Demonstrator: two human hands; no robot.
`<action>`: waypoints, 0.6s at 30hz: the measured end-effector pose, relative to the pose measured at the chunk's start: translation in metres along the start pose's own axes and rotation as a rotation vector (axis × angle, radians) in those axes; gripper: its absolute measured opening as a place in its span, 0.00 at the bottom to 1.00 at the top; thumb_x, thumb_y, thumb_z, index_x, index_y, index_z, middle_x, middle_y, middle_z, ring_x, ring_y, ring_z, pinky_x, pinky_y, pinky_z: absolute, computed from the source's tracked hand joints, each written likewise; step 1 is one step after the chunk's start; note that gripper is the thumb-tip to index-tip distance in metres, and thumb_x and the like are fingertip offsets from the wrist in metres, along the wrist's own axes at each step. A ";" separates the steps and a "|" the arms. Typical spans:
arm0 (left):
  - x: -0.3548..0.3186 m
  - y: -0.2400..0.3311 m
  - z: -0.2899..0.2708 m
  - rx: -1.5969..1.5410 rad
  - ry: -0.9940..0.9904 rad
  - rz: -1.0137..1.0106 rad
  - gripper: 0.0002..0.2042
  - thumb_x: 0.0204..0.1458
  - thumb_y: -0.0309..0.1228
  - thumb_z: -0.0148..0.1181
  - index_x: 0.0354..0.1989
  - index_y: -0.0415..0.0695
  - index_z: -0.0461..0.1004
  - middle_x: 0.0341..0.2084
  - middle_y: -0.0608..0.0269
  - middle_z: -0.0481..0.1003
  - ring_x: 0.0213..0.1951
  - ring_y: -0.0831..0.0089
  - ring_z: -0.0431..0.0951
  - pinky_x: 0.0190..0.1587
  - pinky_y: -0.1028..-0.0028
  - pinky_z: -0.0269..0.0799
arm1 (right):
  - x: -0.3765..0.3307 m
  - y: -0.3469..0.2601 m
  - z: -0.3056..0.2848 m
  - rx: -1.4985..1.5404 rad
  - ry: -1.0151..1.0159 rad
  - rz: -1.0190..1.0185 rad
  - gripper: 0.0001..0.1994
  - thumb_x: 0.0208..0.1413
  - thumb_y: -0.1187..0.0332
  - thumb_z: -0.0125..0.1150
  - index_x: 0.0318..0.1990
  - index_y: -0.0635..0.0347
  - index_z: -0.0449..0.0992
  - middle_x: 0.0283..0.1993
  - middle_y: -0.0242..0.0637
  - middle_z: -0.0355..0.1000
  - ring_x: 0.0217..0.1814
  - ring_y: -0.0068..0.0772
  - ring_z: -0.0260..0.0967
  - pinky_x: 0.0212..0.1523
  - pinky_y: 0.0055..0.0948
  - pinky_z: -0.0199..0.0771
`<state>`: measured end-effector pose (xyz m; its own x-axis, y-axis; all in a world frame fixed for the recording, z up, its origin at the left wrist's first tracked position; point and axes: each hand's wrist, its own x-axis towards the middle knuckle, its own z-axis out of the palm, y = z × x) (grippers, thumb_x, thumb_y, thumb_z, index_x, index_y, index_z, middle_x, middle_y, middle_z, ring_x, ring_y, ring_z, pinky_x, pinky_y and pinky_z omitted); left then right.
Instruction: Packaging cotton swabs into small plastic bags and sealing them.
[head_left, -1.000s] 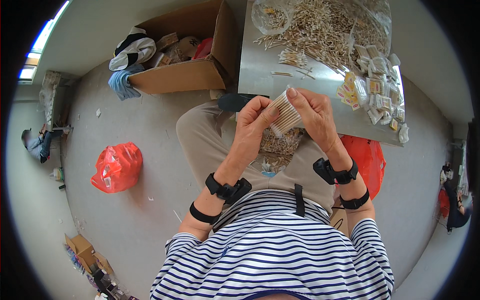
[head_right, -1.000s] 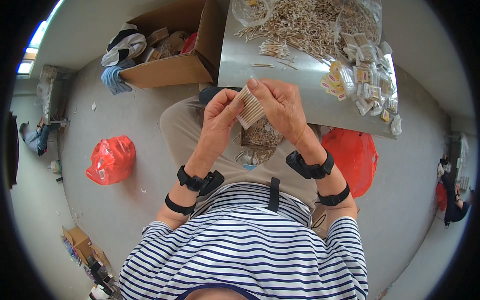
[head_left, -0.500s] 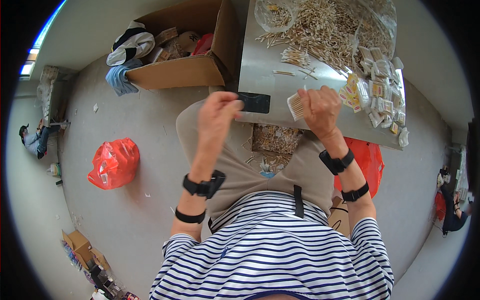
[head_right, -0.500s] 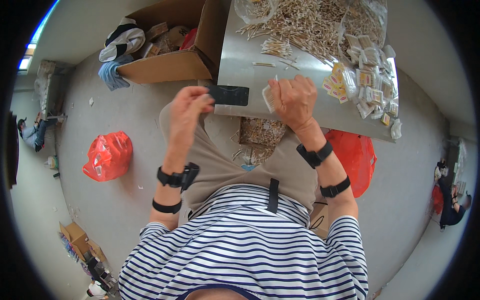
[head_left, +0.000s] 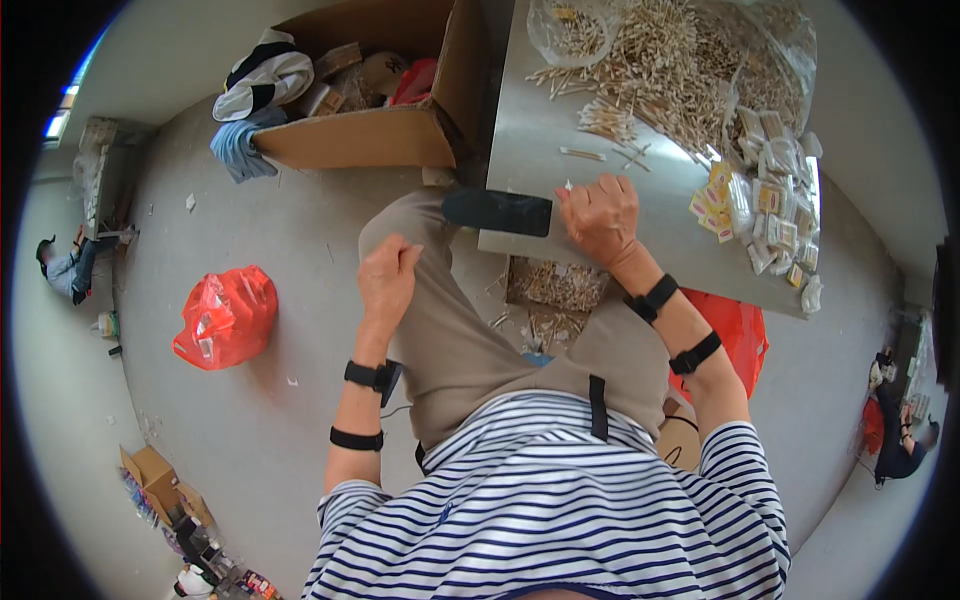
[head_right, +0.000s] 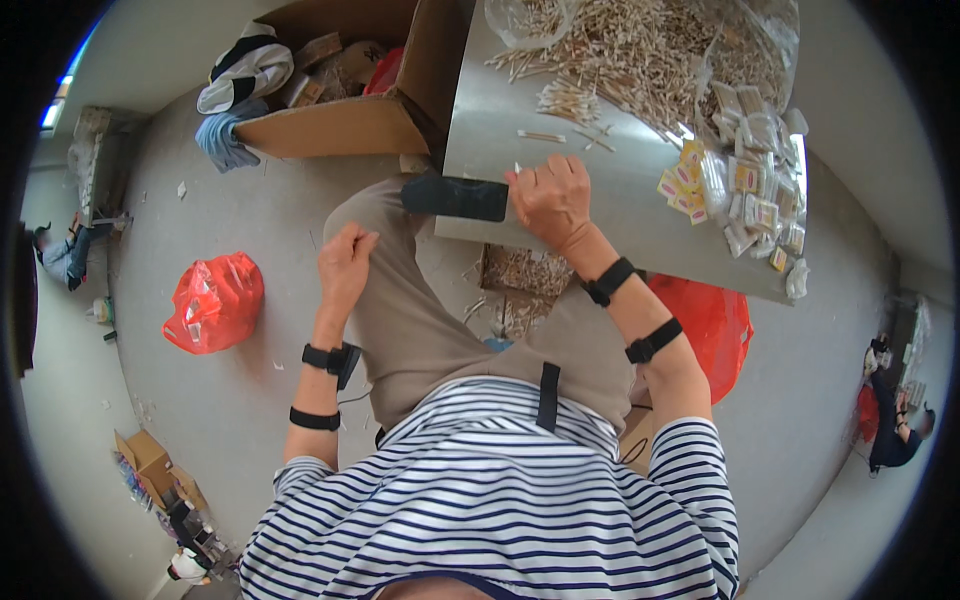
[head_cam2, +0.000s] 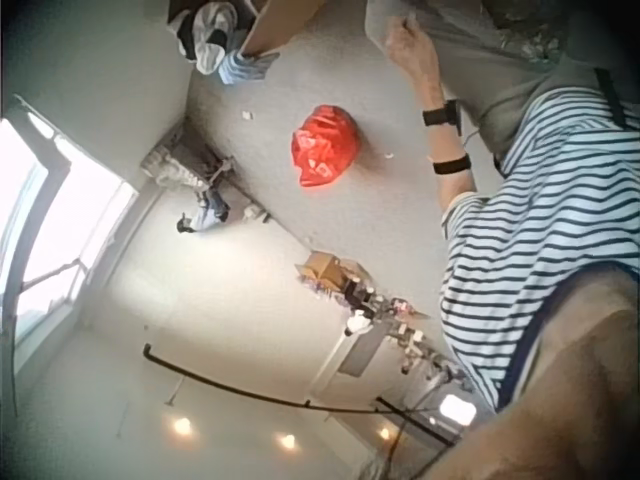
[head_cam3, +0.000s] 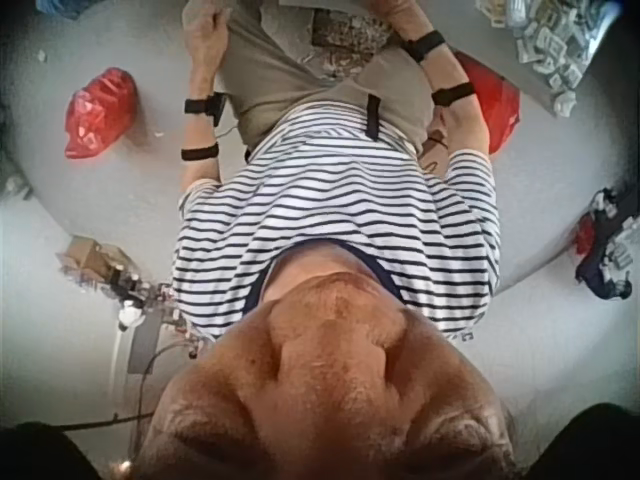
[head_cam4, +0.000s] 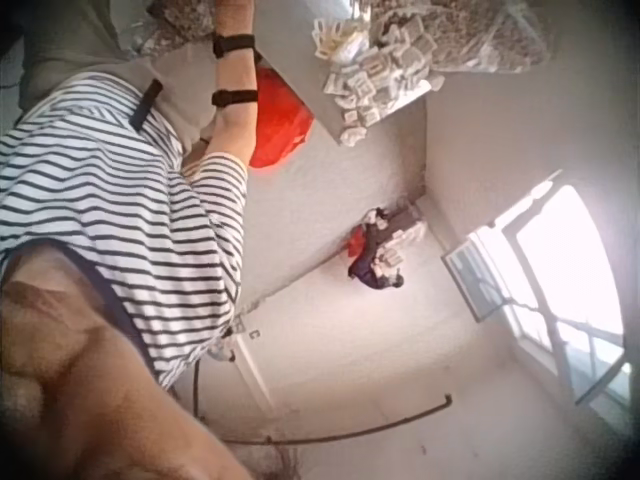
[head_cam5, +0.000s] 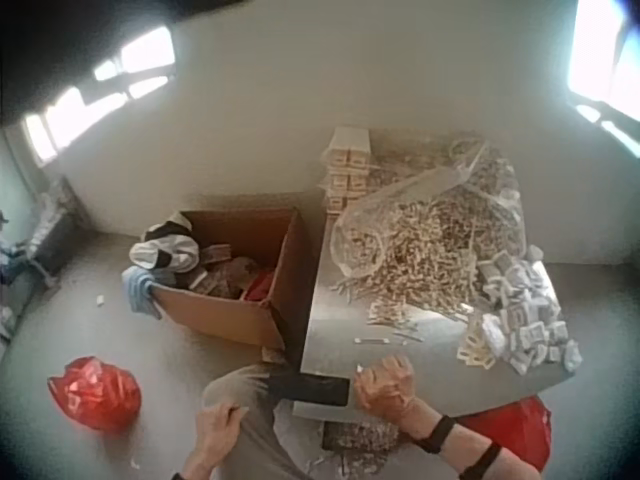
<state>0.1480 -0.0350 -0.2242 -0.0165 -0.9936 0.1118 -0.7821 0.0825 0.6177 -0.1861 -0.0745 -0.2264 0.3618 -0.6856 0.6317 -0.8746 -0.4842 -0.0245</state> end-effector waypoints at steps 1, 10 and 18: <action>0.002 0.001 -0.001 -0.001 -0.001 -0.003 0.12 0.58 0.33 0.66 0.30 0.39 0.72 0.19 0.53 0.70 0.22 0.62 0.67 0.29 0.65 0.66 | 0.001 0.002 -0.001 0.001 -0.003 -0.001 0.16 0.49 0.65 0.70 0.17 0.53 0.67 0.18 0.35 0.65 0.27 0.40 0.64 0.30 0.41 0.62; 0.000 -0.001 -0.010 -0.069 -0.090 -0.149 0.12 0.57 0.32 0.66 0.29 0.39 0.70 0.20 0.54 0.70 0.24 0.62 0.67 0.30 0.66 0.66 | 0.000 0.004 -0.004 -0.001 0.039 0.048 0.15 0.49 0.65 0.70 0.18 0.52 0.68 0.18 0.33 0.65 0.27 0.39 0.64 0.31 0.39 0.62; 0.007 0.000 -0.007 -0.026 -0.122 -0.126 0.12 0.56 0.32 0.66 0.30 0.38 0.71 0.19 0.56 0.69 0.23 0.67 0.68 0.30 0.68 0.65 | -0.006 0.011 -0.002 -0.028 0.103 0.134 0.16 0.52 0.64 0.69 0.19 0.53 0.69 0.17 0.34 0.64 0.25 0.40 0.65 0.29 0.43 0.64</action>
<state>0.1520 -0.0417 -0.2174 0.0044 -0.9981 -0.0621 -0.7666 -0.0432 0.6407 -0.1987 -0.0743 -0.2291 0.2080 -0.6829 0.7002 -0.9220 -0.3759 -0.0927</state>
